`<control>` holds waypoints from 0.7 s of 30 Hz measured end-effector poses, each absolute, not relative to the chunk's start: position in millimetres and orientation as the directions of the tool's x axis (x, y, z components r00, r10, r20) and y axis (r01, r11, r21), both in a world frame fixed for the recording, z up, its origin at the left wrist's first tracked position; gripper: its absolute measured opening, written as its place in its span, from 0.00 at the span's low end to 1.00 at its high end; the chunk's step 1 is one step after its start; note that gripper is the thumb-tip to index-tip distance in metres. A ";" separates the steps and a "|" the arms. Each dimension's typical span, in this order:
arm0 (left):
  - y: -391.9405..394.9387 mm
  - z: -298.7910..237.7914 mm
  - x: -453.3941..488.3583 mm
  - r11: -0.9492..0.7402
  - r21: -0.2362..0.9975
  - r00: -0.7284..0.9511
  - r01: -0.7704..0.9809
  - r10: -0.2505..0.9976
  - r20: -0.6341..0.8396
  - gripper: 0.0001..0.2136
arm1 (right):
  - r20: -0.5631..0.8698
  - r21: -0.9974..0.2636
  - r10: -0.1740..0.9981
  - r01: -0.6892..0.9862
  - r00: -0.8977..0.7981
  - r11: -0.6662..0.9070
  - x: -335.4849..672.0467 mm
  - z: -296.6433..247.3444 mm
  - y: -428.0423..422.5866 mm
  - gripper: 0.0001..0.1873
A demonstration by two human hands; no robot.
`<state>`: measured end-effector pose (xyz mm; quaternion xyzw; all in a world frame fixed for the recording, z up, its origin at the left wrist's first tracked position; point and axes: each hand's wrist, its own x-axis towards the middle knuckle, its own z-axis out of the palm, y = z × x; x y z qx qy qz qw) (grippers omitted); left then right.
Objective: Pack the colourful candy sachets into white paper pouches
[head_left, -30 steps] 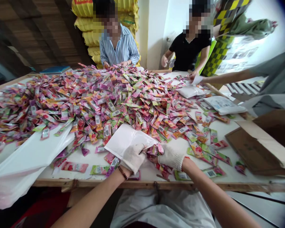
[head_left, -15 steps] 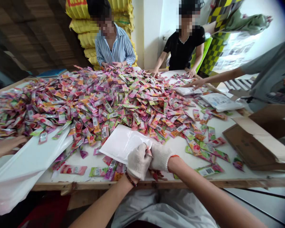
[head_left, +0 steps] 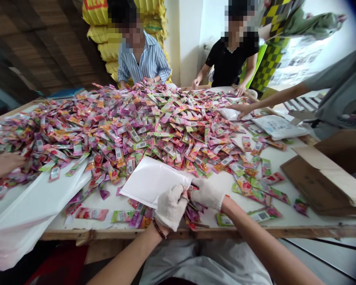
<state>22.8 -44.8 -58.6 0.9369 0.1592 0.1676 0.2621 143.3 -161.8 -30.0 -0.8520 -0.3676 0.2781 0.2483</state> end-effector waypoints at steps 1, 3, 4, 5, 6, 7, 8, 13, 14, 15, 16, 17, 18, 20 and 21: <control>-41.3 -60.1 21.1 -0.772 0.600 0.892 0.209 0.402 0.207 0.08 | -0.244 -0.740 0.774 0.404 0.584 -0.538 144.6 -35.1 -169.1 0.16; -37.3 -63.8 17.3 -0.709 0.680 0.888 0.186 0.418 0.193 0.09 | -0.181 -0.882 0.756 0.237 0.628 -0.408 142.2 -47.8 -179.7 0.19; -37.5 -65.4 15.9 -0.699 0.696 0.894 0.165 0.404 0.195 0.10 | -0.180 -0.908 0.731 0.175 0.658 -0.381 138.8 -54.1 -180.7 0.18; -39.0 -66.3 15.2 -0.703 0.697 0.905 0.138 0.375 0.199 0.09 | -0.182 -0.915 0.703 0.144 0.687 -0.378 134.6 -59.2 -178.2 0.16; -41.2 -66.2 15.3 -0.711 0.695 0.919 0.108 0.339 0.204 0.09 | -0.181 -0.908 0.675 0.142 0.715 -0.394 130.6 -62.5 -172.8 0.12; -43.4 -64.9 16.2 -0.706 0.703 0.927 0.084 0.315 0.205 0.09 | -0.177 -0.892 0.648 0.159 0.741 -0.424 127.5 -63.4 -165.6 0.09; -45.0 -62.0 17.9 -0.676 0.734 0.928 0.068 0.313 0.202 0.09 | -0.173 -0.874 0.637 0.182 0.752 -0.451 126.1 -61.5 -158.2 0.07; -28.6 -23.9 28.7 -0.088 0.993 0.815 0.082 0.579 -0.016 0.08 | -0.093 -0.954 0.713 0.142 0.695 -0.264 148.2 -20.5 -159.5 0.15; -21.7 -12.9 30.4 0.032 0.998 0.787 0.061 0.614 -0.068 0.09 | -0.014 -0.974 0.662 0.139 0.749 -0.178 156.1 -11.7 -167.8 0.18; -14.9 -1.5 32.3 0.137 0.990 0.761 0.029 0.640 -0.111 0.09 | 0.054 -0.985 0.585 0.139 0.810 -0.102 164.1 -4.3 -176.4 0.19; -9.1 9.9 34.5 0.228 0.974 0.744 -0.009 0.652 -0.145 0.10 | 0.087 -0.991 0.515 0.127 0.853 -0.043 171.2 1.4 -184.0 0.20; -4.7 20.8 37.3 0.309 0.950 0.740 -0.043 0.648 -0.177 0.12 | 0.070 -0.997 0.488 0.080 0.870 0.001 177.0 5.7 -189.3 0.20; -2.1 31.0 40.8 0.379 0.923 0.748 -0.067 0.632 -0.205 0.13 | 0.005 -1.000 0.509 -0.009 0.861 0.024 181.0 9.3 -192.0 0.20; -2.6 48.1 49.8 0.471 0.878 0.763 -0.085 0.598 -0.247 0.14 | -0.164 -0.977 0.638 -0.214 0.752 0.002 183.1 17.0 -189.1 0.19; -5.1 54.8 54.8 0.493 0.866 0.771 -0.084 0.582 -0.257 0.14 | -0.212 -0.962 0.688 -0.272 0.694 -0.021 182.0 22.2 -184.6 0.17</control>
